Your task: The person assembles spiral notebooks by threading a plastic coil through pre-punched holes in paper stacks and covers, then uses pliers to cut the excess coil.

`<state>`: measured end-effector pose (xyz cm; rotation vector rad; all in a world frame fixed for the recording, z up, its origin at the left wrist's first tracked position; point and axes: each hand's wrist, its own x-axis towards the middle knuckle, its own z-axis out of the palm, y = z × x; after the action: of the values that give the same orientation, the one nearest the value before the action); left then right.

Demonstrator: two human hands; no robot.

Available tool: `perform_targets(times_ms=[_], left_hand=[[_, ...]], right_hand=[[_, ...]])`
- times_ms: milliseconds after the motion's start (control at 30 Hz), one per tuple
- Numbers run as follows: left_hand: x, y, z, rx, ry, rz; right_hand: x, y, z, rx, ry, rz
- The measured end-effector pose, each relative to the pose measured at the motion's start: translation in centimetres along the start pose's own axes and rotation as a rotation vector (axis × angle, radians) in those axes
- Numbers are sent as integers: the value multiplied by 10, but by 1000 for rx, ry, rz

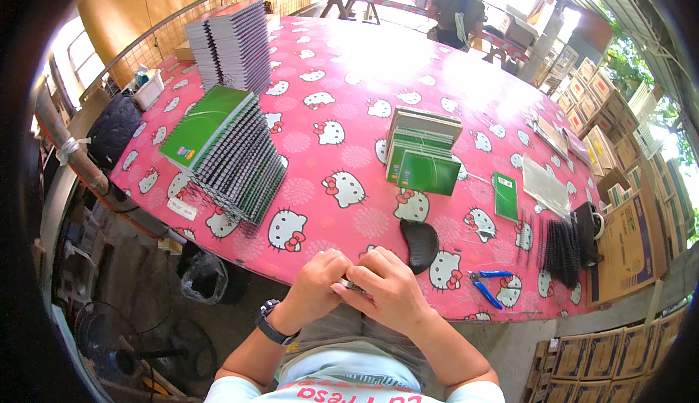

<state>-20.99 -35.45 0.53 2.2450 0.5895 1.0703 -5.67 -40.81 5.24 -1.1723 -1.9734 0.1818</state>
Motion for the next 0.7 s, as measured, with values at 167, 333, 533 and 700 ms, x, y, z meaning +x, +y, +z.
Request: perform_targets(times_ms=[167,333,533,700], left_hand=[[2,3,-4,10,-11,4],[1,-3,-16,-14,-45,12],[2,-5,-43,14,19,-29],[-8,9,-81,-389,434,-304]], right_hand=[[0,-1,-2,43,-19,25],[16,-2,-8,19,-129,-74],[45,-20,-10,20,-176,-75],[110,-35,-17,386,212,104]])
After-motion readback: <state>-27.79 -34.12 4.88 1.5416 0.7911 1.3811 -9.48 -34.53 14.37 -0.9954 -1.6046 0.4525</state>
